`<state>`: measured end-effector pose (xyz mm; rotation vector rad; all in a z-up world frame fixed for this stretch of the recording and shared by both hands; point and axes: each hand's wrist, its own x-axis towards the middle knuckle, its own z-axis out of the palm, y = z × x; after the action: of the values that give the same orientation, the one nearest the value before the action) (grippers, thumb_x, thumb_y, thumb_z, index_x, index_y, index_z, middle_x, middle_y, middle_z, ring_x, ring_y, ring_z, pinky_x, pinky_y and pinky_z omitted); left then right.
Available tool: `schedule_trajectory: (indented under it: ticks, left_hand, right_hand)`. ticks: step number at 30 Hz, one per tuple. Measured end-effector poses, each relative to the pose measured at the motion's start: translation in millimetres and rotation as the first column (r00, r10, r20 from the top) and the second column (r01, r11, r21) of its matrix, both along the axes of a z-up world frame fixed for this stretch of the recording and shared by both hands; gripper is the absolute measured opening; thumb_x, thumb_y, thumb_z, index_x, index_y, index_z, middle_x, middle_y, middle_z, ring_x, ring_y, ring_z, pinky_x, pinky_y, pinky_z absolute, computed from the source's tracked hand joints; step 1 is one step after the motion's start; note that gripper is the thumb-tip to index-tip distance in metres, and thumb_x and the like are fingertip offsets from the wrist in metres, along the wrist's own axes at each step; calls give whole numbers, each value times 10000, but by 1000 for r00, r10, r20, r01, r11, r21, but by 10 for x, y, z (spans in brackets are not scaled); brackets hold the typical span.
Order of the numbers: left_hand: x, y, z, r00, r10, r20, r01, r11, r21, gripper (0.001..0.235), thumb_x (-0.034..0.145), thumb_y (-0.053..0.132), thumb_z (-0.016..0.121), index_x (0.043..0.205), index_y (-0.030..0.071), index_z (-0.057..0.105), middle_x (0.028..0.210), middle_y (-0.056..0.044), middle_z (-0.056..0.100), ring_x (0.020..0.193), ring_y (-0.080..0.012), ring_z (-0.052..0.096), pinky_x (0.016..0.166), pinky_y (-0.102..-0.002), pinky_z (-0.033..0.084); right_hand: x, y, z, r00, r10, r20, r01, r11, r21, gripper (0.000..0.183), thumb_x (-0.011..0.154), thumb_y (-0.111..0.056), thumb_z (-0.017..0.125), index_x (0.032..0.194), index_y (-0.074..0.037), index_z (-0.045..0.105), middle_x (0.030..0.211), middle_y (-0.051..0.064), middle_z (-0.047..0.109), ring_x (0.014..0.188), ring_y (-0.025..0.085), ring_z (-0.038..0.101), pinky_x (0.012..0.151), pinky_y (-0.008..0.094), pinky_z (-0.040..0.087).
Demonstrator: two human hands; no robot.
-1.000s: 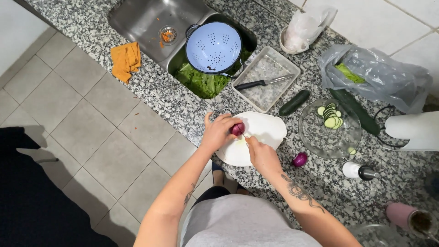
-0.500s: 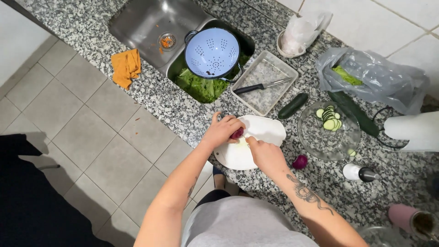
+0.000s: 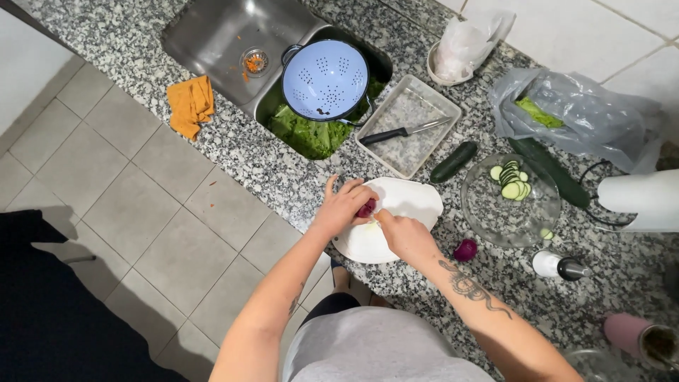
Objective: The person slices a cucumber into thin rounds on a white cutting board using a knife. After finishing the cucumber, the person picks up a red onion and begins peeling its outer skin with the knife.
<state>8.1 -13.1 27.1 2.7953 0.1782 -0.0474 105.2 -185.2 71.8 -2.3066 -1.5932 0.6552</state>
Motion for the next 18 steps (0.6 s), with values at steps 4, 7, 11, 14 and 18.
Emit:
schedule_trajectory:
  ticks: [4, 7, 11, 14, 18]
  left_hand:
    - [-27, -27, 55, 1000, 15, -3, -15, 1000, -18, 511, 724, 419, 718, 1146, 262, 475, 1197, 60, 535, 1283, -143, 354, 1053, -622, 95]
    - [-51, -68, 20, 1000, 12, 19, -12, 1000, 21, 492, 728, 423, 706, 1134, 264, 480, 1204, 59, 530, 1284, -151, 353, 1048, -656, 62]
    - [-28, -19, 45, 999, 29, 30, -29, 999, -17, 502, 723, 417, 699, 1148, 270, 477, 1194, 59, 532, 1284, -154, 355, 1042, -671, 49]
    - [-44, -55, 12, 1000, 24, 14, -24, 998, -50, 516, 723, 430, 692, 1164, 278, 472, 1201, 66, 525, 1294, -148, 344, 1046, -674, 39]
    - [-29, -51, 49, 999, 41, 5, -41, 998, -39, 540, 706, 424, 711, 1171, 276, 479, 1203, 71, 528, 1301, -146, 333, 1047, -677, 29]
  right_hand:
    - [-41, 39, -122, 994, -49, -94, 51, 998, 24, 185, 968, -166, 399, 1041, -61, 531, 605, 153, 597, 503, 278, 644, 437, 352, 532]
    - [-94, -117, -17, 992, -88, -87, 91, 995, 34, 181, 965, -207, 407, 1073, -107, 512, 657, 165, 607, 572, 340, 664, 474, 426, 544]
    - [-20, -278, 229, 987, -60, -147, 73, 994, 79, 158, 960, -139, 411, 1040, -75, 531, 590, 171, 606, 448, 270, 626, 383, 322, 487]
    - [-38, -341, 244, 984, -55, -172, 76, 990, 117, 145, 957, -123, 415, 1027, -77, 533, 571, 166, 605, 414, 241, 606, 359, 293, 468]
    - [17, -300, 37, 985, -8, -170, 39, 983, 181, 140, 958, -109, 423, 1029, -54, 530, 580, 191, 617, 392, 246, 597, 337, 293, 441]
